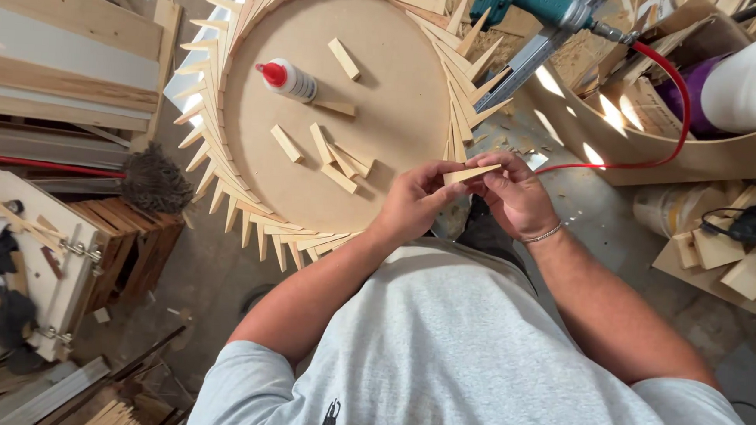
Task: Assemble a decorative wooden frame by gluing and nailing small wooden blocks to a circular base.
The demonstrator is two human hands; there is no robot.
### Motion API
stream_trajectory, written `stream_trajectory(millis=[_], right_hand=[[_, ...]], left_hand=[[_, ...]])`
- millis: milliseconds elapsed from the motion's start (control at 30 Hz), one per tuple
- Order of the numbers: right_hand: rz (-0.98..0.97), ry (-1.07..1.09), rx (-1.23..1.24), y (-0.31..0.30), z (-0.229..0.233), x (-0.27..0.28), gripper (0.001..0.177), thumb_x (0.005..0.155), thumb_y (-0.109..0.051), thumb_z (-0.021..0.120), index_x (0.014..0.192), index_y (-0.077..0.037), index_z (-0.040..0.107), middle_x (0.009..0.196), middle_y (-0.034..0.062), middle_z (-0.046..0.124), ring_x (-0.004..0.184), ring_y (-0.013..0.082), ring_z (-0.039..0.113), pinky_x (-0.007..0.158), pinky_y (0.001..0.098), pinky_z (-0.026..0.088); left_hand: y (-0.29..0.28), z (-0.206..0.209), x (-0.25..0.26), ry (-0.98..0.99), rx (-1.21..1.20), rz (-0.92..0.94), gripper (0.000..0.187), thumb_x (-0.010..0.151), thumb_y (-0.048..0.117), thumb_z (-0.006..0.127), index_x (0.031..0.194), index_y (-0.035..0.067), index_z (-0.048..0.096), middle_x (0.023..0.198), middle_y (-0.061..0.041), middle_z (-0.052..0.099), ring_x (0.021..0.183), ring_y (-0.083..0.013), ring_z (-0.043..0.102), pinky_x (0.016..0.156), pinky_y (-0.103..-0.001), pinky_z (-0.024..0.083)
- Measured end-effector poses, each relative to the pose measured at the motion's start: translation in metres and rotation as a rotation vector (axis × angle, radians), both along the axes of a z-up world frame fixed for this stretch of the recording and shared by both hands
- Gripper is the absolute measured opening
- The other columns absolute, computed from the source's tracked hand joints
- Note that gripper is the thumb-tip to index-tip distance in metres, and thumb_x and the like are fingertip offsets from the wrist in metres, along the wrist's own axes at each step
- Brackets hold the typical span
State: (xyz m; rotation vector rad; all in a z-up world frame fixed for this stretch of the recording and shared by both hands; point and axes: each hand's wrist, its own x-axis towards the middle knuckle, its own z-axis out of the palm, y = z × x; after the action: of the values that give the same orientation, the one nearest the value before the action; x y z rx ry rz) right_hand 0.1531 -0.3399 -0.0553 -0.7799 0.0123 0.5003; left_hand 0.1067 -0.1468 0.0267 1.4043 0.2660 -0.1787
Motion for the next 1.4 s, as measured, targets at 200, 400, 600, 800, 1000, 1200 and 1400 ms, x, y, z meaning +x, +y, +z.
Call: stream_trajectory(millis=[200,400,600,800,1000,1200,1400], right_hand=[[0.082,0.223,-0.049,-0.005,-0.012,-0.010,0.014,0.100,-0.013,0.066,0.108,-0.001,0.064,0.101,0.0187,0.075,0.088,0.0311,0.077,0.075,0.0391,0.065],[0.031,0.323,-0.168,-0.002,-0.028,-0.008,0.015,0.098,-0.013,0.071,0.108,-0.004,0.066,0.094,0.0163,0.076,0.080,0.0295,0.078,0.069,0.0383,0.065],[-0.028,0.304,-0.328,-0.006,-0.031,0.008,0.021,0.098,-0.012,0.072,0.116,-0.005,0.065,0.098,0.0123,0.074,0.078,0.0267,0.076,0.070,0.0396,0.067],[-0.032,0.328,-0.377,-0.001,-0.048,0.030,0.019,0.096,-0.014,0.075,0.110,-0.009,0.063,0.092,0.0098,0.073,0.074,0.0232,0.076,0.067,0.0357,0.067],[-0.045,0.284,-0.421,0.005,-0.060,0.034,0.019,0.096,-0.016,0.078,0.108,-0.010,0.065,0.092,0.0099,0.074,0.074,0.0213,0.076,0.067,0.0356,0.067],[-0.115,0.280,-0.418,0.014,-0.076,0.033,0.021,0.097,-0.015,0.077,0.112,-0.008,0.064,0.091,0.0114,0.070,0.074,0.0215,0.073,0.069,0.0381,0.067],[-0.036,0.265,-0.477,0.015,-0.049,0.031,0.025,0.100,-0.023,0.075,0.115,-0.007,0.063,0.095,0.0087,0.069,0.081,0.0208,0.072,0.072,0.0390,0.066]], left_hand=[[0.001,-0.015,0.010,-0.551,0.953,-0.055,0.032,0.089,0.032,0.078,0.120,0.025,0.074,0.092,0.006,0.070,0.082,-0.0172,0.071,0.072,-0.031,0.057],[-0.007,-0.025,0.021,-0.660,0.975,-0.152,0.030,0.088,0.026,0.079,0.116,0.015,0.075,0.083,-0.002,0.065,0.075,-0.0245,0.067,0.070,-0.035,0.057],[-0.004,-0.014,0.032,-0.498,0.975,-0.062,0.052,0.084,0.035,0.083,0.126,0.007,0.068,0.088,-0.011,0.064,0.081,-0.0347,0.067,0.071,-0.046,0.056],[0.013,0.002,0.065,0.321,0.893,-0.113,0.038,0.093,0.049,0.066,0.117,0.021,0.072,0.091,-0.005,0.075,0.093,-0.0375,0.073,0.086,-0.052,0.056],[0.020,-0.006,0.079,0.449,0.872,-0.277,0.033,0.092,0.060,0.059,0.097,0.032,0.075,0.083,0.000,0.074,0.093,-0.0320,0.074,0.082,-0.045,0.057],[0.013,0.014,0.097,0.467,0.880,-0.381,0.043,0.082,0.060,0.066,0.091,0.018,0.072,0.084,-0.009,0.073,0.099,-0.0381,0.072,0.084,-0.047,0.057],[0.015,-0.003,0.110,0.390,0.945,-0.437,0.045,0.077,0.058,0.074,0.072,0.014,0.065,0.068,-0.015,0.068,0.085,-0.0426,0.072,0.074,-0.045,0.057]])
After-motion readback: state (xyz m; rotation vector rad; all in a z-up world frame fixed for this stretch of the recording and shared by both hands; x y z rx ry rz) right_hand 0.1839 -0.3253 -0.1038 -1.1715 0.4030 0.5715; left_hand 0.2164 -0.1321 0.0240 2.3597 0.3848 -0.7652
